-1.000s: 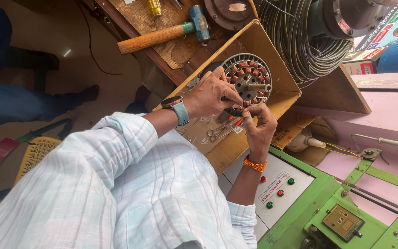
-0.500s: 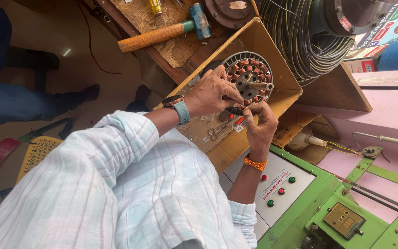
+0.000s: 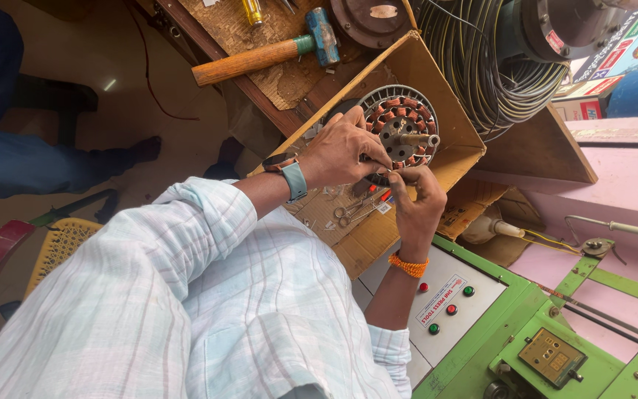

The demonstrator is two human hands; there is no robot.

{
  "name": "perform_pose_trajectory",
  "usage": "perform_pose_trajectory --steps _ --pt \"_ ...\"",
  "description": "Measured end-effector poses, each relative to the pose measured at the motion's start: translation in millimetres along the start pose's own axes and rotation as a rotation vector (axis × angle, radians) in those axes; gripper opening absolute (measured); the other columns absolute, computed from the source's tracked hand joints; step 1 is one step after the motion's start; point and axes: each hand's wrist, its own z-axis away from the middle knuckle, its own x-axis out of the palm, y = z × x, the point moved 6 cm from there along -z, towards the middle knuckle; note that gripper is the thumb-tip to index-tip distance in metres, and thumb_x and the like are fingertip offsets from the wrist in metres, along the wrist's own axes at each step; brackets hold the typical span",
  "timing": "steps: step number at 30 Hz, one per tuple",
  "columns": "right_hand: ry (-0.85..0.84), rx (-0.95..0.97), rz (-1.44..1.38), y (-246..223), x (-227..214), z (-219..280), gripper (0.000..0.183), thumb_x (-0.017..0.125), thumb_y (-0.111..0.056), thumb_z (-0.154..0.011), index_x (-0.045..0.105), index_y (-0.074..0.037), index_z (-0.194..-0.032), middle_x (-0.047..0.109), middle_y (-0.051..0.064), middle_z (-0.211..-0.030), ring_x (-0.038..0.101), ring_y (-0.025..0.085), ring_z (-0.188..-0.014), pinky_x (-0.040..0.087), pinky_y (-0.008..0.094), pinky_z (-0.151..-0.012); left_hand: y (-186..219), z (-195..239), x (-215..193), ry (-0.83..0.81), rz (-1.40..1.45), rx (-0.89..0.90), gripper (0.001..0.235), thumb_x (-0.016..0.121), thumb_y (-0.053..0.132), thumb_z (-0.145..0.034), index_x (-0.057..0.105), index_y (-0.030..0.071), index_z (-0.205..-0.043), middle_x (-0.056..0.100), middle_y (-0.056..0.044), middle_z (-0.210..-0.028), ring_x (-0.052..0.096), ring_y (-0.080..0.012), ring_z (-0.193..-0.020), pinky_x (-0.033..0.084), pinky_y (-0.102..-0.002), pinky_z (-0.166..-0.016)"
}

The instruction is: The person works on a motor stator placed in a cardboard box, using shears to cut and trim white insulating material and inserting it into the stator slots. The person repeatedly cuts small pieces and tucks them into the copper windings.

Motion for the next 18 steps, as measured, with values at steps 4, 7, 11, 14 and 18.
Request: perform_pose_trajectory --steps 4,7,11,14,18 --pt "0.115 -0.181 0.175 -26 0 8 0.012 0.079 -0.007 -0.093 0.072 -0.001 -0.101 0.071 0.008 -0.098 0.067 0.017 -0.093 0.055 0.032 -0.083 2 0 -2 0.000 -0.019 -0.019 0.010 0.083 0.034 -0.082 0.084 0.031 -0.092 0.077 0.014 -0.091 0.051 -0.0177 -0.102 0.039 -0.038 -0.093" --pt "0.167 -0.161 0.246 -29 -1 9 0.009 0.080 -0.006 -0.092 0.074 -0.002 -0.098 0.072 0.007 -0.095 0.066 0.019 -0.090 0.054 0.033 -0.080 2 -1 -1 -0.010 -0.011 -0.042 0.011 0.083 0.037 -0.081 0.084 0.032 -0.091 0.077 0.014 -0.090 0.051 -0.0175 -0.101 0.039 -0.037 -0.093" --pt "0.142 -0.158 0.265 -30 -2 6 0.010 0.082 -0.006 -0.091 0.075 -0.003 -0.097 0.072 0.006 -0.094 0.067 0.018 -0.089 0.054 0.032 -0.081 2 -1 -1 -0.002 -0.021 -0.042 0.010 0.082 0.035 -0.082 0.084 0.032 -0.091 0.078 0.014 -0.091 0.051 -0.0174 -0.100 0.039 -0.037 -0.091" --pt "0.131 -0.180 0.303 -32 -2 4 0.011 0.082 -0.006 -0.090 0.076 -0.003 -0.099 0.073 0.007 -0.094 0.067 0.018 -0.091 0.054 0.032 -0.081 3 -2 1 0.011 -0.034 -0.039 0.011 0.083 0.036 -0.081 0.084 0.032 -0.092 0.077 0.013 -0.090 0.050 -0.0177 -0.099 0.039 -0.037 -0.089" --pt "0.143 -0.168 0.266 -34 -3 7 0.019 0.084 -0.006 -0.086 0.076 -0.001 -0.103 0.074 0.008 -0.097 0.068 0.020 -0.093 0.053 0.033 -0.077 5 -1 -1 0.026 -0.052 -0.030 0.010 0.081 0.036 -0.082 0.084 0.031 -0.091 0.077 0.013 -0.089 0.050 -0.0179 -0.098 0.039 -0.037 -0.086"
